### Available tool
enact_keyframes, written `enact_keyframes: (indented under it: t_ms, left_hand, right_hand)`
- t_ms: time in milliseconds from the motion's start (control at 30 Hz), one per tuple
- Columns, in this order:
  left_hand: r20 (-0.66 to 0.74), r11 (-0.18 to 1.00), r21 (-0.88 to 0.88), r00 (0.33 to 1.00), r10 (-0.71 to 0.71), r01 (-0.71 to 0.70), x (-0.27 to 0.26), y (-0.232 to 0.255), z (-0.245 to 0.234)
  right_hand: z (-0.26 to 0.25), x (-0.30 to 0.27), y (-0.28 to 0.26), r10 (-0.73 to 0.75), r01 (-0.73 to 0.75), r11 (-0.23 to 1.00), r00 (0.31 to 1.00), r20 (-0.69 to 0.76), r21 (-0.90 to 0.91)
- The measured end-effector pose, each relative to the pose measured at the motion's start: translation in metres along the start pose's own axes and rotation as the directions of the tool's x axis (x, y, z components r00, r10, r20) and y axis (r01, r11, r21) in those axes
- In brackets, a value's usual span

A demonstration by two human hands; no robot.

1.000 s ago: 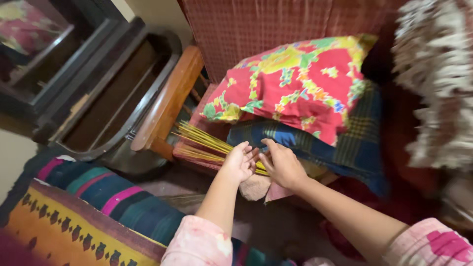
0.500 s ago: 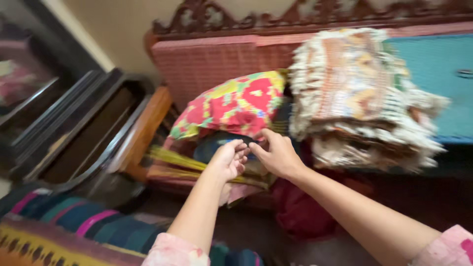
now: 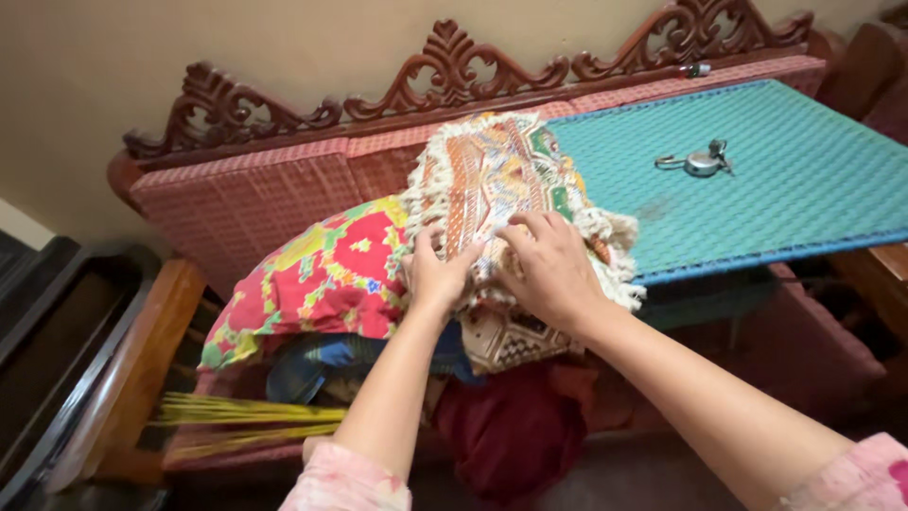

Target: The person wipes a patterned cloth on the bed surface, then uses a small broom to sweep debris off the bed. After sweeping, the person folds a patterned throw blanket on the bed.

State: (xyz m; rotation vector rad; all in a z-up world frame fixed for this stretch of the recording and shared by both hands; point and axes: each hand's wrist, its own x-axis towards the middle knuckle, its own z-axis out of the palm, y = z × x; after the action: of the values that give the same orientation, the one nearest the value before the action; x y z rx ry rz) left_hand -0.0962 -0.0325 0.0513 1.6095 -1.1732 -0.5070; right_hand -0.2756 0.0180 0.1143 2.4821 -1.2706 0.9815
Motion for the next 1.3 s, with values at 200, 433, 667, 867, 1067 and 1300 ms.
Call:
enact_keyframes:
  t_ms: [200,433,667,867,1067,1300]
  left_hand:
    - [0.02,0.937,0.348,1.0,0.015,-0.021,0.008,0.036,0.011]
    - [-0.048,0.903,0.31,0.953,-0.298,0.298,0.059,0.028,0.004]
    - [0.063,0.799,0.55,0.942,-0.331,0.244,0.073,0.057,-0.004]
    - [0.028,0.858,0.485,0.977,-0.212,0.172,0.079,0.084,0.013]
    - [0.467,0.413,-0.741,0.848,-0.25,0.53,0.122,0.054,0.074]
    - [0.212,0.745,-0.614,0.964,-0.163,0.261,0.136,0.011,0.123]
  right_hand:
    - [0.021,0.005,0.05,0.147,-0.145,0.989,0.964,0.222,-0.025]
    - [0.032,0.05,0.089,0.735,-0.793,0.537,0.607,0.302,0.288]
    - [0.036,0.073,0.122,0.623,-0.84,0.057,0.453,0.638,0.54]
    - [0.034,0.075,0.155,0.659,-0.806,0.109,0.497,0.565,0.581]
    - [0.029,0.075,0.228,0.619,-0.667,0.121,0.63,0.469,0.735]
    - [0.022,0.061,0.31,0.76,-0.493,0.538,0.635,-0.14,0.683]
